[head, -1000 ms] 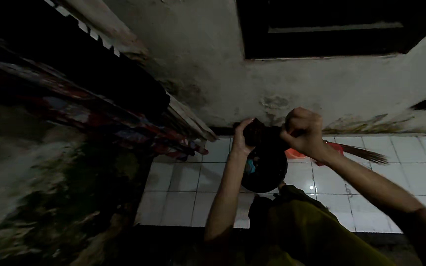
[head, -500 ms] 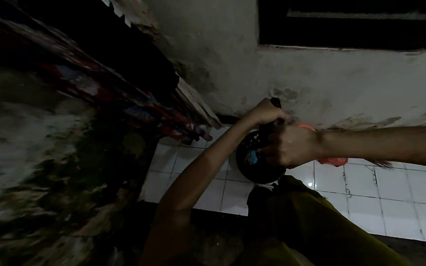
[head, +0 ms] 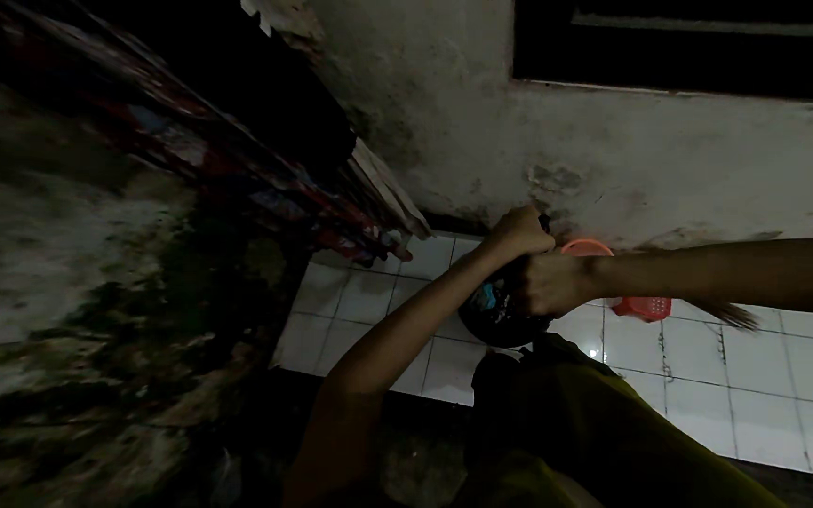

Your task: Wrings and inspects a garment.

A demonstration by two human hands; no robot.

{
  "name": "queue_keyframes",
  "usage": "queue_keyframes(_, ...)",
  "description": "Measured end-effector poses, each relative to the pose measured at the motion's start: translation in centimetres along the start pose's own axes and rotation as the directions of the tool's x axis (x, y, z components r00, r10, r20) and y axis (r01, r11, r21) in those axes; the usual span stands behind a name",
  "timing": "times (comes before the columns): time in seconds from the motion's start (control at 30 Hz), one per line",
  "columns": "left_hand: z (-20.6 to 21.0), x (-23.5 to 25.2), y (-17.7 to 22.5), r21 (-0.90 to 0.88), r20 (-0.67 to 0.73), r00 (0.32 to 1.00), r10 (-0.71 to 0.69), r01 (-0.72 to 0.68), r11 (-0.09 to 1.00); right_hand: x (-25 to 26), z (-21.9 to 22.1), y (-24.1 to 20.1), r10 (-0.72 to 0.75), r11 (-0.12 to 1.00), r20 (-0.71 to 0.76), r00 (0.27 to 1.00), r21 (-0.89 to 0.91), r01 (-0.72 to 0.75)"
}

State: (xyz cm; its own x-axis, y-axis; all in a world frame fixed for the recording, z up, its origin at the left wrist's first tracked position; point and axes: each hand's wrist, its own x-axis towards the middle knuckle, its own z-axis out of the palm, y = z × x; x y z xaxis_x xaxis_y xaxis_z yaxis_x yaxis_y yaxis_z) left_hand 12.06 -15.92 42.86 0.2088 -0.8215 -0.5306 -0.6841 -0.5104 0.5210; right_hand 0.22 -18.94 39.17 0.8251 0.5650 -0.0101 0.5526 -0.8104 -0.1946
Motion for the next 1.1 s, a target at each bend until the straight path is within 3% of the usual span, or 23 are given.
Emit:
queue_keyframes(0.13,1.2,0.9,-1.9,-0.139,-0.062,0.998,0.025,-0.033,0.99,-0.3,0.8,0.5,0.034,0.999,0.071,0.997,0.029,-0.036)
queue_keyframes(0.2,1.8,0.7,-4.0,-0.352,-0.199,0.98,0.032,-0.101,0.931,-1.2,1.2,1.3,0.038,0.999,-0.113,0.993,0.001,-0.038)
queue_keyframes(0.27,2.2,-0.2,-6.0,-0.591,-0.335,0.941,-0.054,-0.165,0.789,-2.4,1.2,2.7,0.147,0.988,-0.349,0.925,0.019,-0.15)
queue_keyframes(0.33,3.0,-1.4,-7.9,-0.803,-0.383,0.903,-0.197,-0.22,0.554,-3.8,1.8,3.9,0.416,0.909,-0.522,0.745,0.242,-0.338)
queue_keyframes(0.37,3.5,-1.9,-8.5,-0.86,-0.386,0.884,-0.265,-0.24,0.451,-4.4,2.5,4.2,0.59,0.806,-0.515,0.621,0.412,-0.425)
queue_keyframes(0.43,4.5,-2.8,-8.4,-0.922,-0.377,0.837,-0.396,-0.3,0.244,-4.4,4.0,3.7,0.85,0.523,-0.37,0.375,0.674,-0.521)
queue_keyframes(0.5,5.1,-2.7,-7.5,-0.933,-0.338,0.78,-0.527,-0.352,0.079,-3.2,5.2,1.9,0.953,0.301,-0.225,0.202,0.78,-0.549)
queue_keyframes(0.57,5.5,-2.4,-7.1,-0.93,-0.28,0.757,-0.591,-0.367,-0.03,-1.6,6.5,0.0,0.959,0.279,-0.261,0.107,0.824,-0.493)
queue_keyframes(0.6,5.7,-2.3,-7.1,-0.929,-0.253,0.754,-0.607,-0.364,-0.065,-0.7,6.9,-1.2,0.939,0.337,-0.33,0.096,0.827,-0.449)
queue_keyframes(0.7,6.0,-2.6,-6.7,-0.921,-0.223,0.76,-0.611,-0.37,-0.124,0.7,7.7,-3.5,0.825,0.561,-0.486,0.287,0.765,-0.317)
queue_keyframes(0.77,5.5,-3.3,-6.0,-0.922,-0.193,0.774,-0.603,-0.354,-0.159,1.4,7.7,-3.9,0.785,0.616,-0.527,0.324,0.716,-0.328)
queue_keyframes(0.87,5.0,-5.1,-4.5,-0.947,-0.157,0.807,-0.569,-0.287,-0.145,1.6,7.3,-4.0,0.806,0.59,-0.542,0.237,0.705,-0.394)
queue_keyframes(1.0,6.0,-6.2,-3.8,-0.95,-0.287,0.84,-0.461,-0.311,0.025,1.0,6.7,-3.9,0.821,0.553,-0.555,0.136,0.712,-0.432)
queue_keyframes(1.1,6.5,-7.1,-3.8,-0.932,-0.36,0.853,-0.378,-0.314,0.181,0.4,6.4,-4.1,0.824,0.548,-0.553,0.127,0.718,-0.43)
